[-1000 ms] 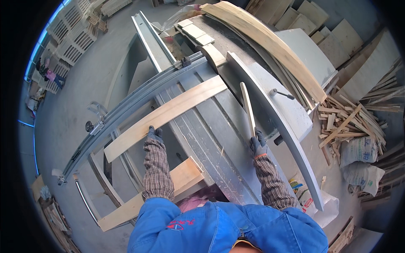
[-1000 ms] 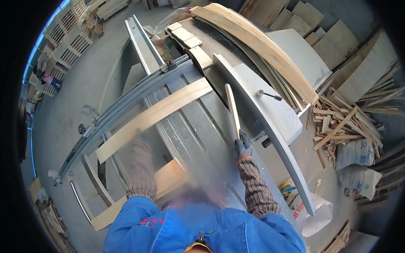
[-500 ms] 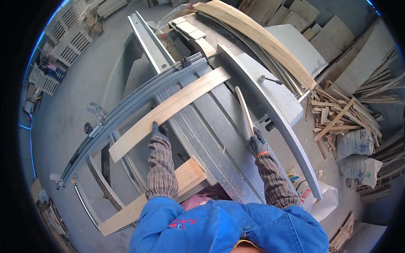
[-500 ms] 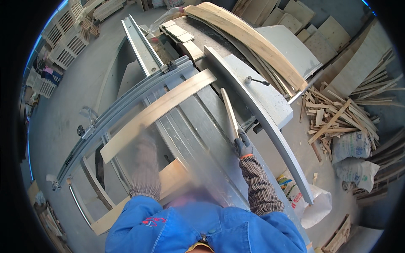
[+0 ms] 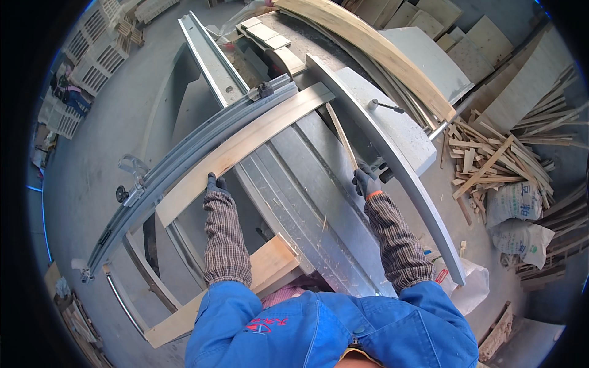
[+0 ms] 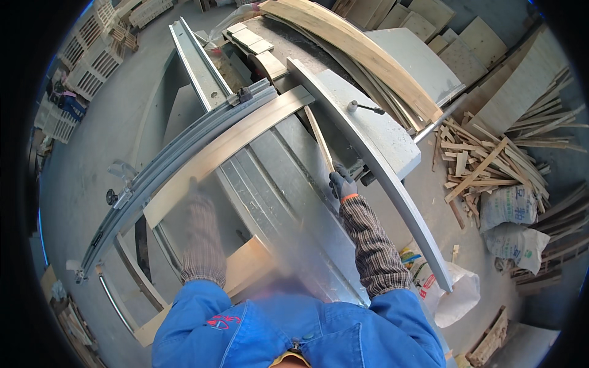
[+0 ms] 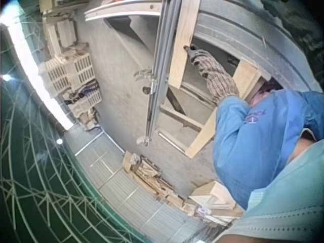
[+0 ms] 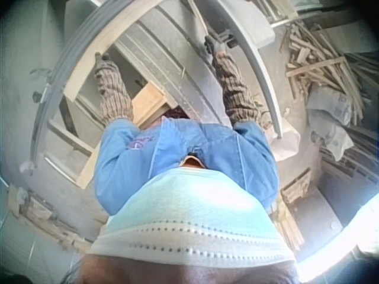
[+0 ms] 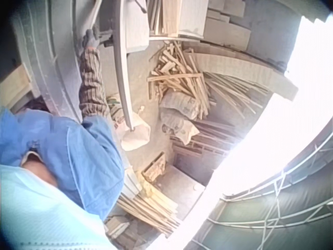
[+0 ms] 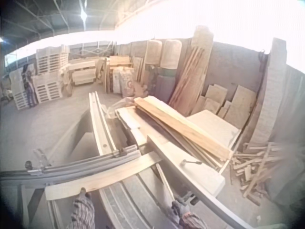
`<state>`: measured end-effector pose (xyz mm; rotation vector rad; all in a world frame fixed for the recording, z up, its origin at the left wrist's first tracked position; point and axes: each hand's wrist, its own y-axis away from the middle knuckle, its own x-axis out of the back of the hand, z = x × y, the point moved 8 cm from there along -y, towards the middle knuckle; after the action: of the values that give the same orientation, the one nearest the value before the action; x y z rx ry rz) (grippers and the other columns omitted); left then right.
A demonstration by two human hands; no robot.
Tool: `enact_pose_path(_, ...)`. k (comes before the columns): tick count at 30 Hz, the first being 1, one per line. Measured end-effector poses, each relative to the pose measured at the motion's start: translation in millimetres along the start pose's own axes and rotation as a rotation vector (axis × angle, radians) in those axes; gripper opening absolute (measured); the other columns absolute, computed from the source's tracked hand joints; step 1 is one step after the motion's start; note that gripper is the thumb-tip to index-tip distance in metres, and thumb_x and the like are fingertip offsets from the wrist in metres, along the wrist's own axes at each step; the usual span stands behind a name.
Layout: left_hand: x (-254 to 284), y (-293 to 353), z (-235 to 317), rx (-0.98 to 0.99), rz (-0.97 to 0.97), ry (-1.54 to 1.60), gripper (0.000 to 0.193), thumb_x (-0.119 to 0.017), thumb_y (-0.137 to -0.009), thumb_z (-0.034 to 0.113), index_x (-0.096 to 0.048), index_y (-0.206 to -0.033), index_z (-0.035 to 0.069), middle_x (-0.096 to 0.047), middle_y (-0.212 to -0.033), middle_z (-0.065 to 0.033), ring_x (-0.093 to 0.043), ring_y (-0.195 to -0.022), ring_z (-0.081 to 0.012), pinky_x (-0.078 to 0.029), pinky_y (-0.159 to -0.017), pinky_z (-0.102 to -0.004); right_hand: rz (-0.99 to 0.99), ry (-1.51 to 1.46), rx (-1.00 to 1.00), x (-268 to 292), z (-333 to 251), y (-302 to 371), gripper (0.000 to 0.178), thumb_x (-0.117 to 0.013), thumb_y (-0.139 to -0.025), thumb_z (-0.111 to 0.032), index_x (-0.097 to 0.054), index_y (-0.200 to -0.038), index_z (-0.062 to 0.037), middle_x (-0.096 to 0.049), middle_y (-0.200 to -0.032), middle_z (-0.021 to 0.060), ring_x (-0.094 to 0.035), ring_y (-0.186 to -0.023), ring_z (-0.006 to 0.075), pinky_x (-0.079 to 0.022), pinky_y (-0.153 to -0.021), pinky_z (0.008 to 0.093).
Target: The person uses a table saw to cut multiple small wooden pieces, guiding each piece through the blade with a push stick. After cutting, the person collects the pieces and places them into a white bag.
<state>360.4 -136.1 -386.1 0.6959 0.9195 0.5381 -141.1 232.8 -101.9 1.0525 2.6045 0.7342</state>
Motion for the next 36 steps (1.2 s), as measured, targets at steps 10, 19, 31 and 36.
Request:
enact_pose_path(10, -45, 18, -28, 0.133, -0.035, -0.182, 0.042, -0.084, -0.083, 0.024, -0.063, -0.114, 0.005, -0.061, -0.102, -0.0057, -0.060, -0.086, -0.0155, -0.058, -0.070, -0.0186, 0.109, 0.010, -0.023, 17, -7, -9, 0.055, -0.060, -0.088, -0.018, -0.054, -0.143, -0.0194, -0.057, -0.069, 0.0030, -0.047, -0.049, 0.0110, -0.036, -0.043, 0.0271)
enact_pose_path(19, -72, 52, -6, 0.152, -0.043, -0.109, 0.042, -0.083, -0.084, 0.026, -0.064, -0.114, 0.004, -0.060, -0.108, -0.0067, -0.060, -0.090, -0.0171, -0.058, -0.070, -0.0169, 0.092, 0.050, -0.027, -13, -24, -25, 0.057, -0.056, -0.089, -0.016, -0.052, -0.145, -0.0195, -0.056, -0.067, 0.0025, -0.044, -0.046, 0.0101, -0.033, -0.042, 0.0264)
enact_pose_path(31, -61, -84, 23, 0.591, -0.084, 1.004, 0.046, -0.044, -0.103, 0.040, -0.053, -0.142, 0.016, -0.048, -0.146, 0.0023, -0.037, -0.138, -0.0145, -0.018, -0.113, -0.0485, 0.068, 0.044, -0.015, -52, -41, -61, 0.054, -0.058, -0.087, -0.014, -0.057, -0.141, -0.0176, -0.057, -0.068, 0.0022, -0.046, -0.048, 0.0095, -0.035, -0.043, 0.0258)
enact_pose_path(36, -66, -109, 5, -0.013, 0.039, 0.046, 0.042, -0.082, -0.084, 0.026, -0.063, -0.116, 0.006, -0.061, -0.108, -0.0061, -0.060, -0.093, -0.0168, -0.057, -0.074, -0.0187, 0.114, 0.053, 0.004, -51, -39, -75, 0.055, -0.059, -0.087, -0.015, -0.056, -0.142, -0.0172, -0.057, -0.069, 0.0020, -0.046, -0.049, 0.0097, -0.036, -0.044, 0.0261)
